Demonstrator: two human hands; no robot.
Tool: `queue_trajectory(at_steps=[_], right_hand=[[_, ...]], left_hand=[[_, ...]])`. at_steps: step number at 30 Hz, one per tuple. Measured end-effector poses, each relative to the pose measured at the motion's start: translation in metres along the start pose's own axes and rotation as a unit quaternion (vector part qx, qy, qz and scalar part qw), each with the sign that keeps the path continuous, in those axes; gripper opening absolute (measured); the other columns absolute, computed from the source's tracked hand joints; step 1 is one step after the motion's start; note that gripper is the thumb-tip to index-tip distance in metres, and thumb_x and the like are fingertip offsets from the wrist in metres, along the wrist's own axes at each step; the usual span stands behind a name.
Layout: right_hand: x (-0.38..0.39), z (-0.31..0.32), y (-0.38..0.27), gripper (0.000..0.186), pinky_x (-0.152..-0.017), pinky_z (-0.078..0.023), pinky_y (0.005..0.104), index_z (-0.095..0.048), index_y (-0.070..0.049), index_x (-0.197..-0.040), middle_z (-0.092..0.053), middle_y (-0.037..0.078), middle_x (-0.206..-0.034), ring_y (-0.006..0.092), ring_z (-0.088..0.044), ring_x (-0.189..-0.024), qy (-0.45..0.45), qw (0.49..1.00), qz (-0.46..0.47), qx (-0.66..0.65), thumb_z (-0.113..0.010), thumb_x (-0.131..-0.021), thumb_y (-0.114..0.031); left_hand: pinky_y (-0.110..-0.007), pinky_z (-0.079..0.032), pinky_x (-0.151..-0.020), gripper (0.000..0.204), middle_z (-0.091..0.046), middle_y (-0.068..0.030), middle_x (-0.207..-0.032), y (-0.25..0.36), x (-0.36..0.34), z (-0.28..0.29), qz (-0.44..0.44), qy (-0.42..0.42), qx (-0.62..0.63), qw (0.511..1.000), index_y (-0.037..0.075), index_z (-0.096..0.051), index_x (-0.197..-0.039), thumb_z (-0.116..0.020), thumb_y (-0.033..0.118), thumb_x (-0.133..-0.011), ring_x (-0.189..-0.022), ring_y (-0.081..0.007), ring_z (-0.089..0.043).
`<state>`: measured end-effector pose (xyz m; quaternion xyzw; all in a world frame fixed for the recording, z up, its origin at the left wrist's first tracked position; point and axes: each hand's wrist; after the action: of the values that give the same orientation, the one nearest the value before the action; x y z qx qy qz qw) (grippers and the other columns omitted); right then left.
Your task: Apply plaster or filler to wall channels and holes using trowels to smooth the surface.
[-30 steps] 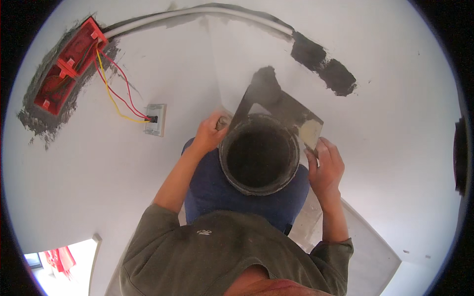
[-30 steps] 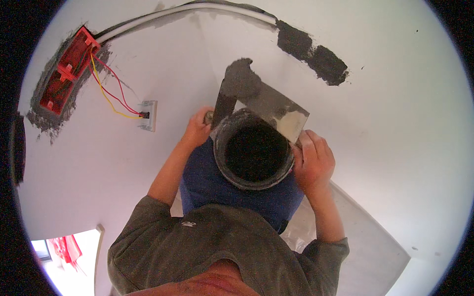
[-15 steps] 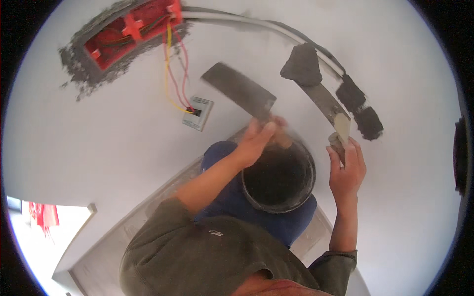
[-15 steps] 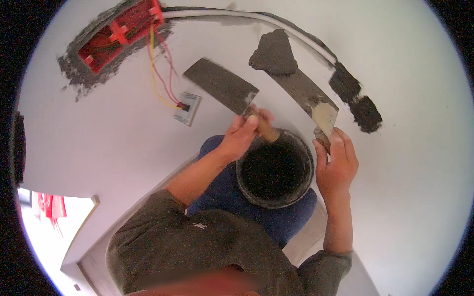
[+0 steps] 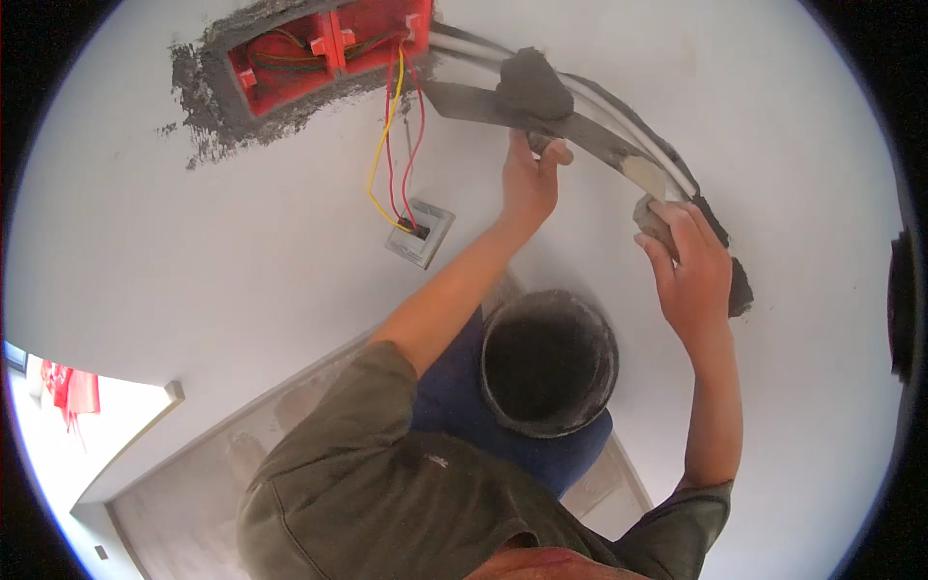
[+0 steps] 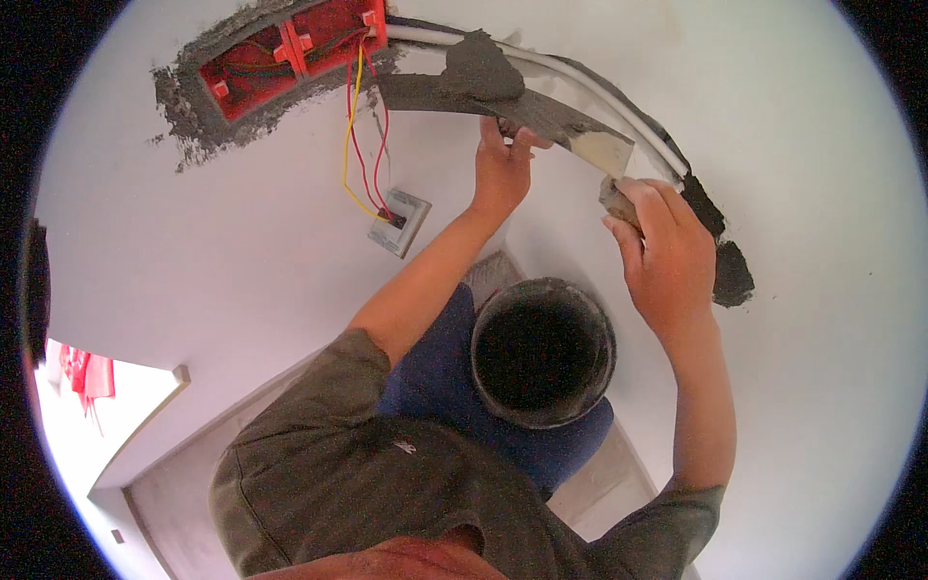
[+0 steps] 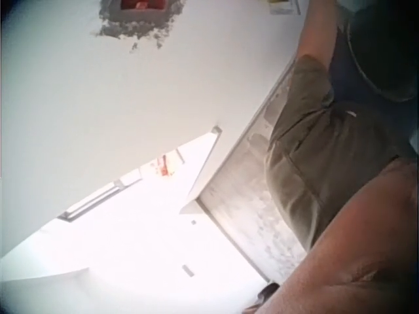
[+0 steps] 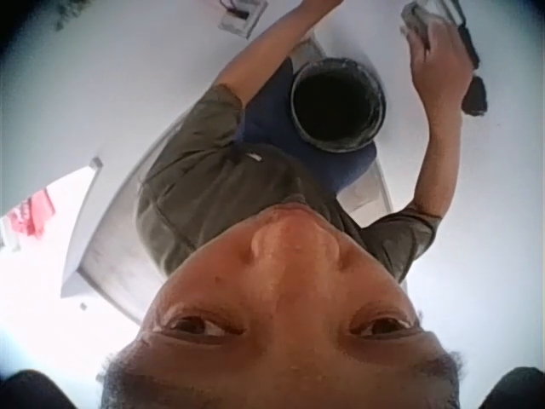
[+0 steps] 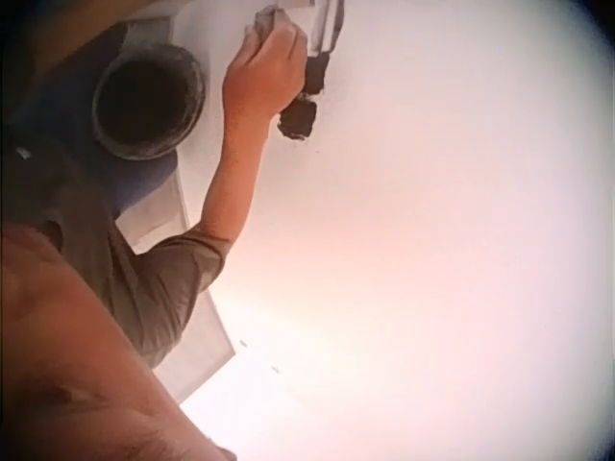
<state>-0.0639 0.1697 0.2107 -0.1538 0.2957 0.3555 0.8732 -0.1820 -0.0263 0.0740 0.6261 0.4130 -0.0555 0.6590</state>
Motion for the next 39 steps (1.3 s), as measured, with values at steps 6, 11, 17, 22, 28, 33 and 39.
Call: queue_trajectory(at_steps=[6, 11, 17, 22, 28, 33, 39], right_hand=[[-0.047, 0.01, 0.0, 0.028, -0.077, -0.054, 0.0438, -0.064, -0.005, -0.114, -0.068, 0.014, -0.105, 0.0369, -0.067, -0.092, -0.049, 0.999, 0.021, 0.008, -0.073, -0.088, -0.011], [-0.089, 0.023, -0.006, 0.026, -0.077, -0.054, 0.0442, -0.066, -0.004, -0.112, -0.068, 0.015, -0.101, 0.0375, -0.067, -0.089, -0.099, 0.994, 0.033, 0.016, -0.073, -0.088, -0.012], [-0.141, 0.04, -0.001, 0.025, -0.083, -0.052, 0.0464, -0.068, -0.003, -0.109, -0.069, 0.015, -0.098, 0.0386, -0.066, -0.092, -0.131, 0.979, 0.117, 0.099, -0.072, -0.086, -0.014], [-0.187, 0.056, -0.005, 0.023, -0.085, -0.052, 0.0471, -0.071, -0.003, -0.103, -0.071, 0.016, -0.096, 0.0386, -0.067, -0.091, -0.142, 0.959, 0.184, 0.165, -0.072, -0.085, -0.017], [-0.229, 0.073, -0.047, 0.022, -0.081, -0.054, 0.0414, -0.073, 0.002, -0.104, -0.073, 0.017, -0.092, 0.0295, -0.07, -0.084, -0.177, 0.929, 0.204, 0.254, -0.069, -0.09, -0.014], [-0.255, 0.084, -0.102, 0.019, -0.076, -0.054, 0.037, -0.077, 0.0, -0.101, -0.077, 0.013, -0.088, 0.0235, -0.071, -0.079, -0.273, 0.913, 0.057, 0.297, -0.074, -0.089, -0.014], [-0.246, 0.079, -0.12, 0.018, -0.076, -0.054, 0.0371, -0.078, 0.0, -0.1, -0.077, 0.014, -0.088, 0.0243, -0.072, -0.08, -0.248, 0.917, -0.013, 0.313, -0.074, -0.089, -0.014]], left_hand=[[-0.041, -0.055, -0.075, 0.034, -0.07, -0.0187, -0.096, -0.009, -0.014, 0.001, -0.011, 0.061, -0.048, 0.997, -0.004, -0.048, -0.117, -0.064, 0.021, -0.101, -0.082, -0.0323, -0.07], [-0.046, -0.049, -0.082, 0.035, -0.063, -0.019, -0.098, -0.012, -0.026, 0.001, -0.004, 0.073, -0.025, 0.997, -0.004, -0.049, -0.12, -0.067, 0.014, -0.097, -0.091, -0.039, -0.062], [-0.048, -0.047, -0.083, 0.036, -0.061, -0.0205, -0.104, -0.009, -0.033, 0.006, 0.004, 0.081, -0.051, 0.995, -0.004, -0.047, -0.121, -0.067, 0.013, -0.096, -0.094, -0.0393, -0.061], [-0.05, -0.047, -0.084, 0.037, -0.059, -0.0222, -0.108, -0.004, -0.034, 0.002, -0.008, 0.101, -0.051, 0.994, -0.003, -0.045, -0.122, -0.067, 0.013, -0.096, -0.095, -0.0408, -0.06], [-0.051, -0.047, -0.083, 0.04, -0.058, -0.0236, -0.108, -0.004, -0.034, 0.0, 0.01, 0.104, -0.02, 0.994, -0.004, -0.043, -0.124, -0.066, 0.014, -0.097, -0.097, -0.0436, -0.059], [-0.052, -0.047, -0.084, 0.039, -0.058, -0.0252, -0.111, -0.004, -0.035, 0.0, -0.007, 0.112, -0.052, 0.992, -0.004, -0.045, -0.125, -0.066, 0.014, -0.097, -0.1, -0.0444, -0.059], [-0.051, -0.046, -0.088, 0.042, -0.058, -0.0262, -0.114, -0.005, -0.033, 0.0, -0.002, 0.111, -0.065, 0.992, -0.003, -0.045, -0.128, -0.067, 0.013, -0.097, -0.104, -0.0458, -0.058]])
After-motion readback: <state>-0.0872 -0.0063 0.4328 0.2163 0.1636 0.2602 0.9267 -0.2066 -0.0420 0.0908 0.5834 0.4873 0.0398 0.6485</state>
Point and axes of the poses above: each hand's wrist, its own x-axis away from the middle knuckle, its own z-axis out of the back of the hand, y = z × x
